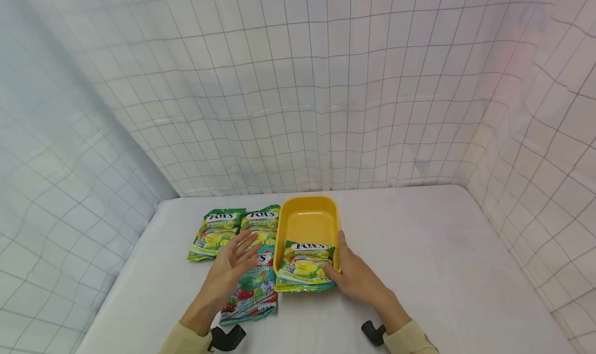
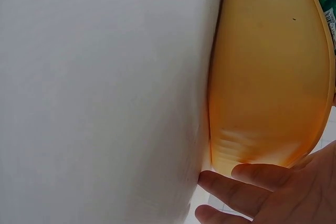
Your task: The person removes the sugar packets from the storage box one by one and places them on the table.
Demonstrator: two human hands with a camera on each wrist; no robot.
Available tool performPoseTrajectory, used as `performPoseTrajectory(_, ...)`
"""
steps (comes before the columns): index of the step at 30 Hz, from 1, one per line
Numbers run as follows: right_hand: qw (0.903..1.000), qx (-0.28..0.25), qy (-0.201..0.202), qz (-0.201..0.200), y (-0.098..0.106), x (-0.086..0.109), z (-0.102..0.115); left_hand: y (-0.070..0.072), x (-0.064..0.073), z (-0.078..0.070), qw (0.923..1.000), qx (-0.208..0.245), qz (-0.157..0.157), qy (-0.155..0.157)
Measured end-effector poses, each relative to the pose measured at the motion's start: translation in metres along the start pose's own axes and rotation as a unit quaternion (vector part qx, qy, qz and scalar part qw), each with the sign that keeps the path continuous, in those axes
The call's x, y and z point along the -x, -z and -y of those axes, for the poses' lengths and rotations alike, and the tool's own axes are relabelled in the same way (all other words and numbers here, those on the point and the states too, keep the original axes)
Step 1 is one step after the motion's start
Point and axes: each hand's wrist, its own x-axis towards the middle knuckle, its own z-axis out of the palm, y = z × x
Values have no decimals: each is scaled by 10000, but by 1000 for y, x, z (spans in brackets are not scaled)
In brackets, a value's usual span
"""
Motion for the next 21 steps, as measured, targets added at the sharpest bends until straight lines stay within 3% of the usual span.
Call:
performPoseTrajectory(11, 9999, -136, 84, -42, 2, 2, 4, -17, -7, 0, 9972, 430, 537, 303)
performPoseTrajectory(21, 9999, -134, 51, -34, 2, 2, 5, -25, -9, 0, 9934, 614, 754, 602)
